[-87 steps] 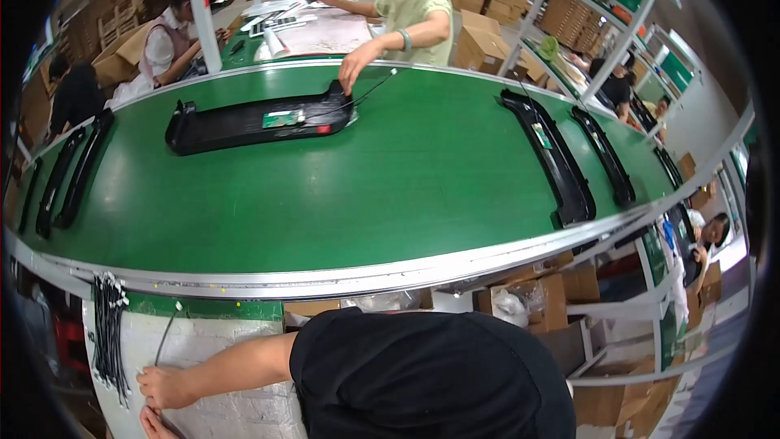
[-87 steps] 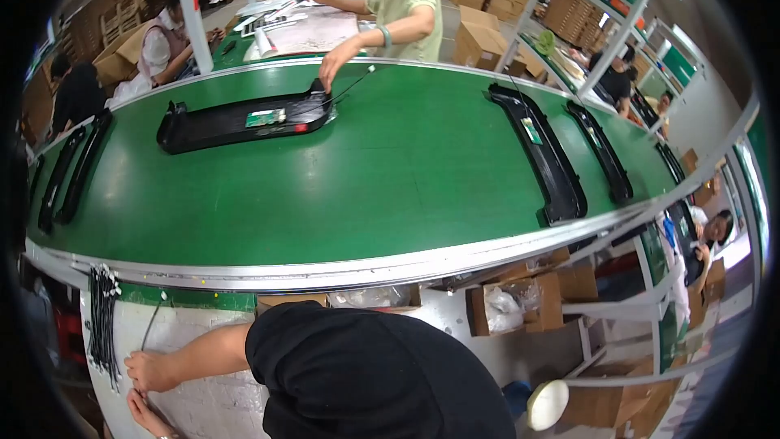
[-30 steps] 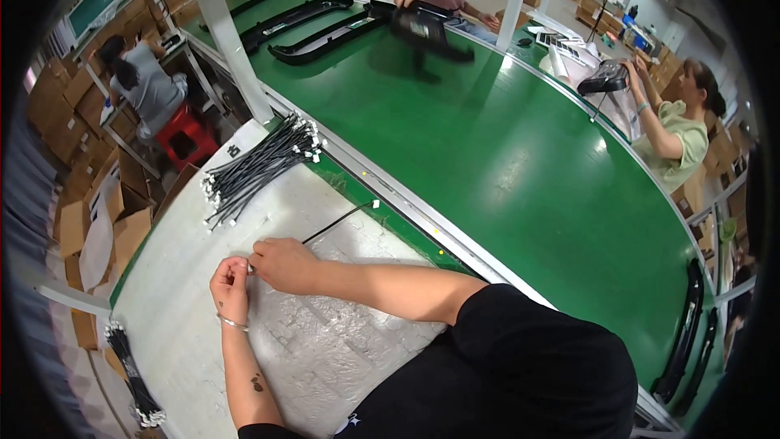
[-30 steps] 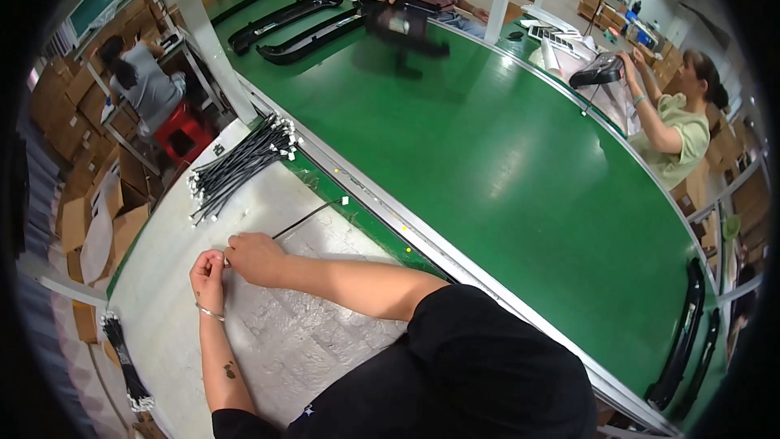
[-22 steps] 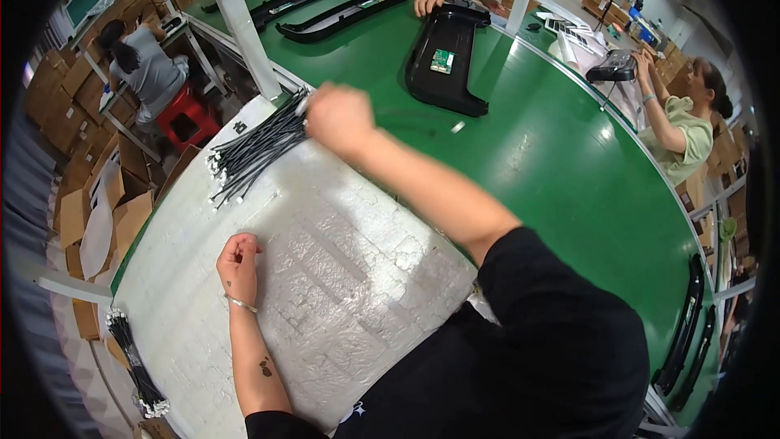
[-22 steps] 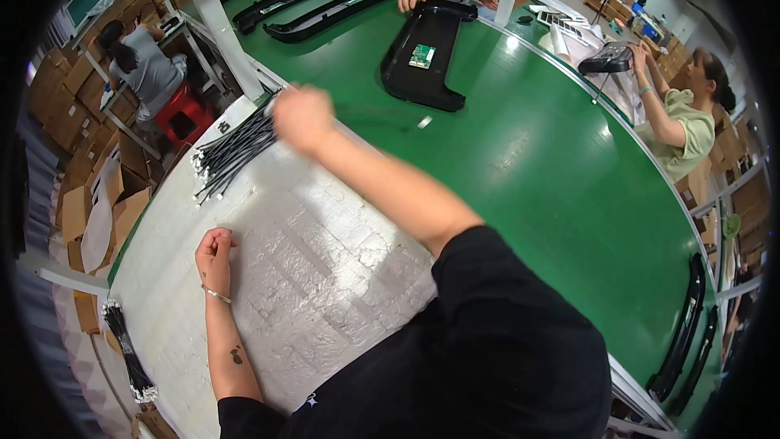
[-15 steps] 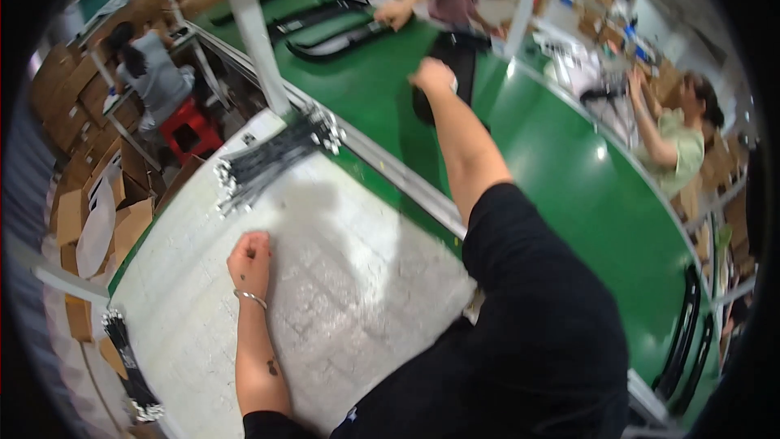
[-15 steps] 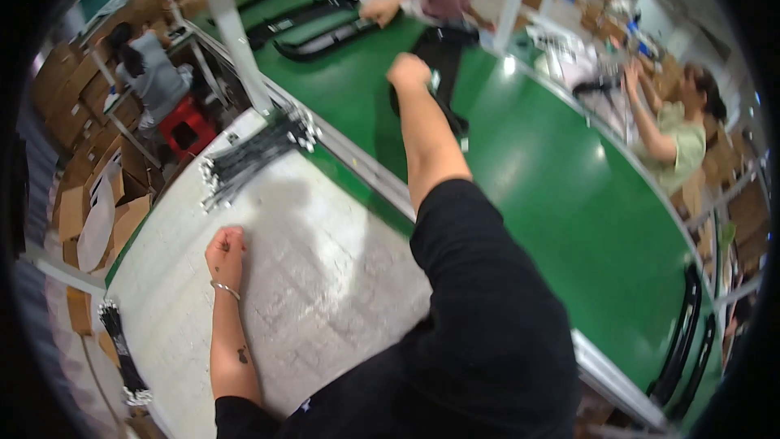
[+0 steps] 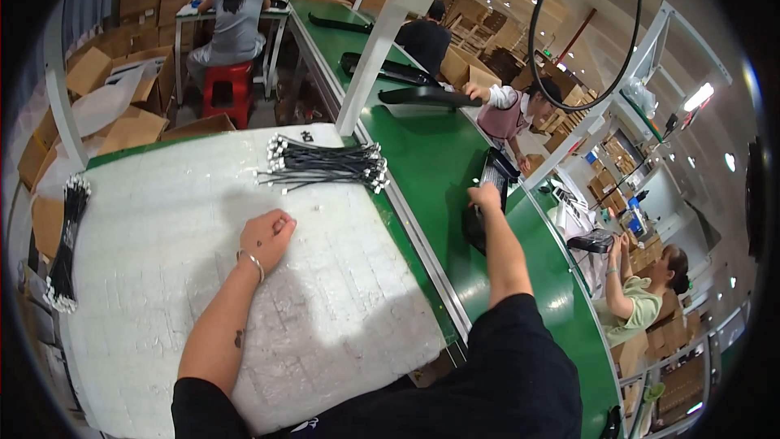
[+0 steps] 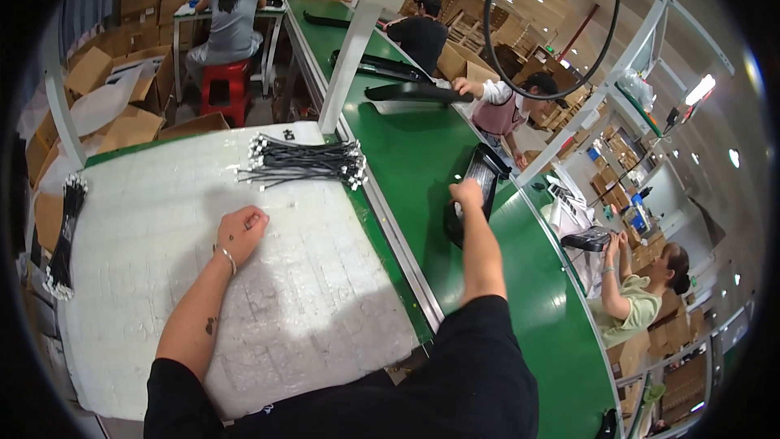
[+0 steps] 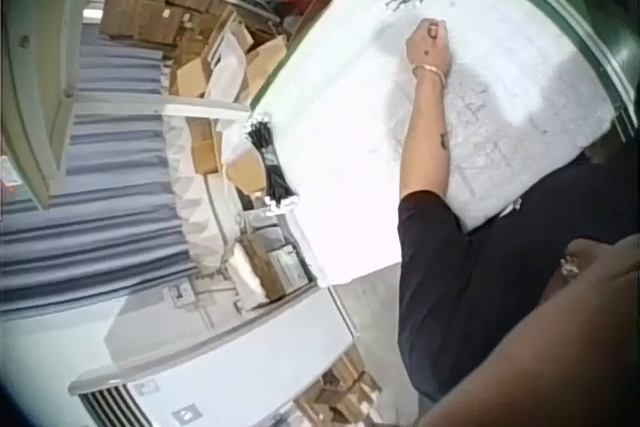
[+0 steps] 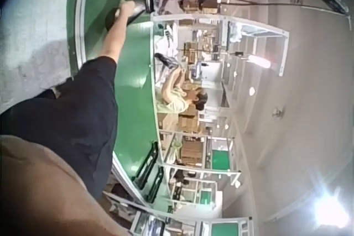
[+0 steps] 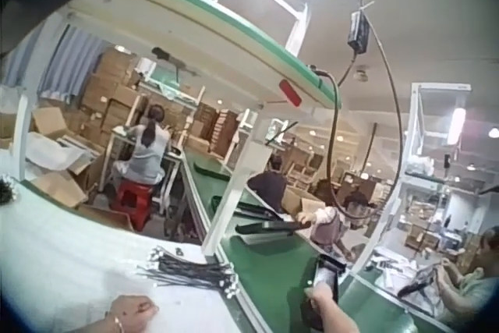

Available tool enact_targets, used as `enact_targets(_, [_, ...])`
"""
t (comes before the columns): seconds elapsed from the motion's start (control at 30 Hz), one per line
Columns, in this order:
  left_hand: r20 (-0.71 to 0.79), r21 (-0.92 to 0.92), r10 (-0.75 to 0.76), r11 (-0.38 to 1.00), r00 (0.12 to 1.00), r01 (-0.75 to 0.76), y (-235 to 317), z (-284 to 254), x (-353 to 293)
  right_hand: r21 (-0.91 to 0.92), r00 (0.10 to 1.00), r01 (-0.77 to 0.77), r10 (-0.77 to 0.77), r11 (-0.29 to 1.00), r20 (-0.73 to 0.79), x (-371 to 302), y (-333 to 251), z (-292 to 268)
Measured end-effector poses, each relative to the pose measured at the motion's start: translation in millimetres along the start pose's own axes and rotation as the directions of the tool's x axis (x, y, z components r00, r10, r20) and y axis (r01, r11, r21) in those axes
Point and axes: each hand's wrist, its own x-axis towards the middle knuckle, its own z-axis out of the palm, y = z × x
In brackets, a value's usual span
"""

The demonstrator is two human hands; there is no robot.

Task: Connecting cables to circuit boards and placing them into plastic housings on an assembly line.

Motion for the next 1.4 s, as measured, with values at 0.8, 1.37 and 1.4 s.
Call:
enact_targets(0.8, [0.266,-0.176,0.145,0.979,0.953,-0.100,121,-53,-120,0.148,-0.139,0.981,-0.988,-0.129,0.060,-314,-117,0])
enact_targets(1.37, [0.577,-0.140,-0.285,0.889,0.765,0.437,91,-16,-92,0.125,-0.043,0.989,-0.965,-0.078,-0.259,-307,-106,41])
enact_targets(1.4, [0.593,-0.083,-0.292,0.905,0.750,0.418,89,-14,-92,0.010,-0.118,0.992,-0.959,-0.124,-0.257,-306,-105,42])
